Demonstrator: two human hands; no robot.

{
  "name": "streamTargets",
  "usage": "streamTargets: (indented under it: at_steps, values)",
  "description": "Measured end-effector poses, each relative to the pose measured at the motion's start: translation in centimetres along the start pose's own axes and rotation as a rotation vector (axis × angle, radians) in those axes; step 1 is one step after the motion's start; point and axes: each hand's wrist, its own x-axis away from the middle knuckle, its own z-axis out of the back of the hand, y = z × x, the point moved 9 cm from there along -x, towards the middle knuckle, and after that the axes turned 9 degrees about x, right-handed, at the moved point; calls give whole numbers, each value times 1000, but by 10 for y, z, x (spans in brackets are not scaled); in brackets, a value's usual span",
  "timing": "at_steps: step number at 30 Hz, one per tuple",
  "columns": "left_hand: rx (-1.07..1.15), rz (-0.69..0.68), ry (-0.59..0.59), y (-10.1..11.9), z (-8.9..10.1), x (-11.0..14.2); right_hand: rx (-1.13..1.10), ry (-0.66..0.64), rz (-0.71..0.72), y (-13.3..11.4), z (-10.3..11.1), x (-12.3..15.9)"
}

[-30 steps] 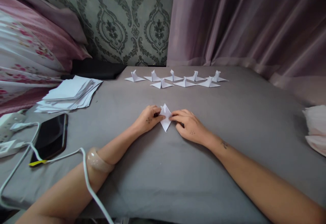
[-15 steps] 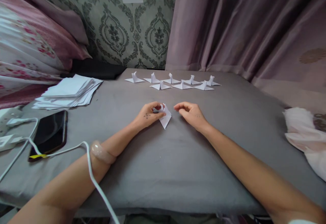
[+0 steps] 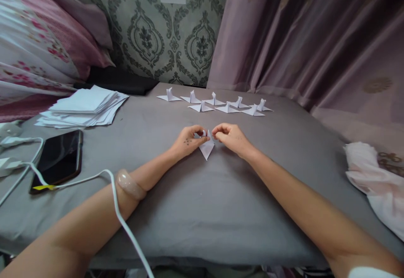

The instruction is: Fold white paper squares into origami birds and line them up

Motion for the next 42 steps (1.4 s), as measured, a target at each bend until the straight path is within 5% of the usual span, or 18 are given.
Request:
streamTargets:
  at_steps: [14, 42]
  values:
    - [0, -10, 13, 5, -1, 1, 313, -59, 8, -24, 0, -4]
    - [-42, -36, 6, 11, -1, 4, 196, -185, -335, -10, -5, -7]
